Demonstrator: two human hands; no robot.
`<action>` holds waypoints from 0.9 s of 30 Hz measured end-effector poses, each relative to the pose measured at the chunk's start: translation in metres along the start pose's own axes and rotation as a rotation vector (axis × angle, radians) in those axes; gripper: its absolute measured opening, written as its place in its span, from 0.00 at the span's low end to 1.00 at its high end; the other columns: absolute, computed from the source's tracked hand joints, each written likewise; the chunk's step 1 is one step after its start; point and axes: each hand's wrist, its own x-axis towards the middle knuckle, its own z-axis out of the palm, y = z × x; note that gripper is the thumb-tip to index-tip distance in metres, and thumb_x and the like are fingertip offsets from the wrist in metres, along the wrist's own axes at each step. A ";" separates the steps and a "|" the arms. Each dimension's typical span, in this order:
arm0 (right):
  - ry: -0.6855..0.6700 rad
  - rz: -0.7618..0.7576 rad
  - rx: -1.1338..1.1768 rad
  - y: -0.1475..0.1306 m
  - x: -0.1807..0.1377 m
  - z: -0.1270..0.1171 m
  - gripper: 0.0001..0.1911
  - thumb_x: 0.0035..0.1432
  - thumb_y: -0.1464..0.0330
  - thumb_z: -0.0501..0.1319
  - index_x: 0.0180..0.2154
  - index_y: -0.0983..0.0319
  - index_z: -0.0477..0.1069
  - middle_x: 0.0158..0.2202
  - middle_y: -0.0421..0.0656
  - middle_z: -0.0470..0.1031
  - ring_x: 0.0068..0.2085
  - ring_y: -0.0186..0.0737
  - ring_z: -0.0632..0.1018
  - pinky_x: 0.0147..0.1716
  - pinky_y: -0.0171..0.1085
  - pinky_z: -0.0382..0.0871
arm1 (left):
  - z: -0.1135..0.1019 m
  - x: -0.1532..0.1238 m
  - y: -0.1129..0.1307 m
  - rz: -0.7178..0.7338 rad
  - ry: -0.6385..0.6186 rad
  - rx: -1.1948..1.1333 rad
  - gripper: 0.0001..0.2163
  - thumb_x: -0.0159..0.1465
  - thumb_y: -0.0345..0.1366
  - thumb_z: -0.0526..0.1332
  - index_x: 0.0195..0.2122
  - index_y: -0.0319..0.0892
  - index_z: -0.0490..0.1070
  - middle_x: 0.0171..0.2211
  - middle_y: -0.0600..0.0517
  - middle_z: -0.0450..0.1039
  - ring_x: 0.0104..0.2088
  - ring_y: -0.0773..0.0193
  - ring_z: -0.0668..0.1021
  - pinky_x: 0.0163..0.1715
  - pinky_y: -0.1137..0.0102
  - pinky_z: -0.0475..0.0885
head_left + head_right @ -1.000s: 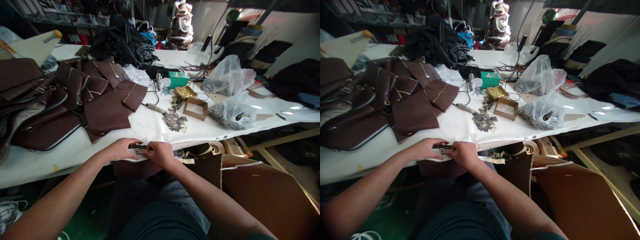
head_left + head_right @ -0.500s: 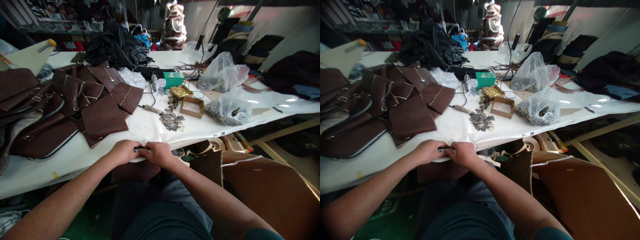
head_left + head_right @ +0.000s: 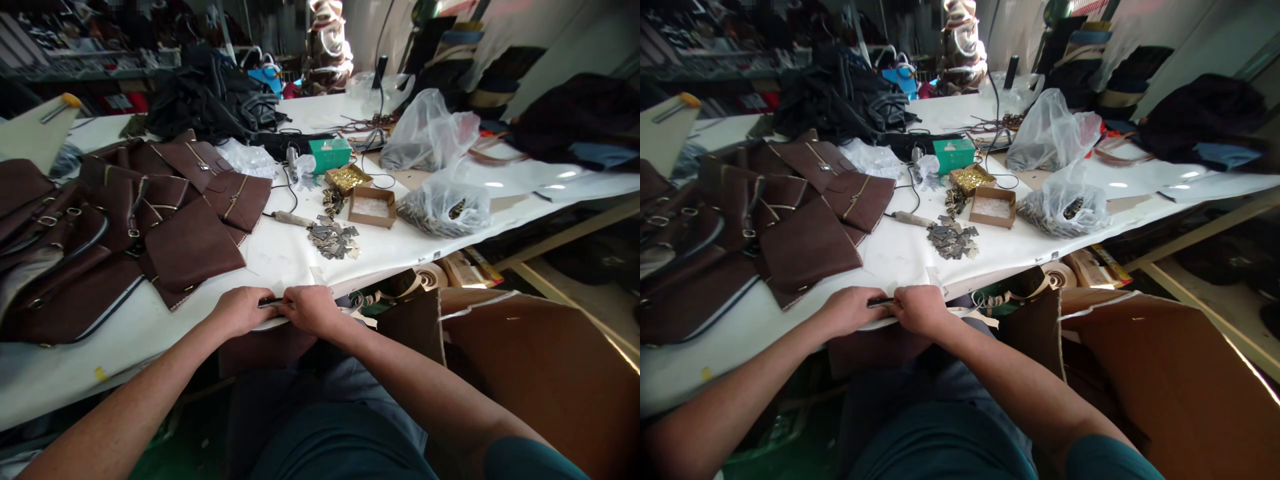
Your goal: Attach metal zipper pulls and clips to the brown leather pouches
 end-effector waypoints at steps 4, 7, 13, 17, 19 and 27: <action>-0.002 -0.072 -0.010 -0.004 -0.007 -0.001 0.16 0.73 0.57 0.60 0.46 0.58 0.82 0.42 0.48 0.86 0.43 0.50 0.84 0.39 0.39 0.68 | 0.000 -0.002 0.007 0.008 0.007 0.064 0.19 0.68 0.55 0.58 0.46 0.51 0.83 0.44 0.44 0.87 0.45 0.42 0.85 0.36 0.63 0.68; -0.024 -0.128 -0.036 -0.006 -0.016 -0.005 0.15 0.73 0.60 0.59 0.46 0.60 0.82 0.43 0.50 0.86 0.43 0.51 0.84 0.40 0.40 0.70 | 0.002 -0.004 0.013 0.019 -0.001 0.066 0.16 0.68 0.50 0.58 0.46 0.53 0.84 0.46 0.45 0.87 0.46 0.42 0.85 0.37 0.63 0.68; 0.010 -0.117 0.042 0.010 -0.050 -0.016 0.13 0.71 0.60 0.62 0.42 0.59 0.83 0.40 0.47 0.86 0.42 0.48 0.83 0.39 0.39 0.69 | 0.012 -0.005 0.036 0.084 -0.062 0.010 0.15 0.68 0.50 0.59 0.47 0.56 0.84 0.46 0.48 0.88 0.46 0.44 0.86 0.37 0.64 0.69; -0.057 -0.142 0.355 0.019 -0.095 -0.040 0.09 0.69 0.63 0.66 0.39 0.59 0.83 0.37 0.41 0.84 0.37 0.39 0.80 0.36 0.34 0.67 | 0.014 -0.005 0.038 0.054 -0.009 0.055 0.16 0.68 0.50 0.59 0.48 0.56 0.84 0.46 0.47 0.88 0.47 0.45 0.86 0.37 0.64 0.69; -0.079 -0.159 0.570 0.030 -0.119 -0.052 0.10 0.69 0.60 0.67 0.38 0.58 0.83 0.35 0.38 0.83 0.34 0.35 0.78 0.33 0.32 0.65 | 0.013 -0.007 0.035 0.001 0.033 0.106 0.18 0.69 0.51 0.58 0.50 0.55 0.84 0.48 0.46 0.87 0.48 0.43 0.85 0.39 0.63 0.71; 0.449 0.427 0.736 0.154 -0.133 -0.007 0.22 0.63 0.49 0.66 0.29 0.62 0.74 0.25 0.36 0.72 0.29 0.35 0.70 0.28 0.33 0.60 | 0.021 -0.029 0.040 0.061 -0.019 -0.041 0.20 0.70 0.55 0.56 0.51 0.56 0.83 0.48 0.50 0.87 0.48 0.46 0.86 0.46 0.63 0.75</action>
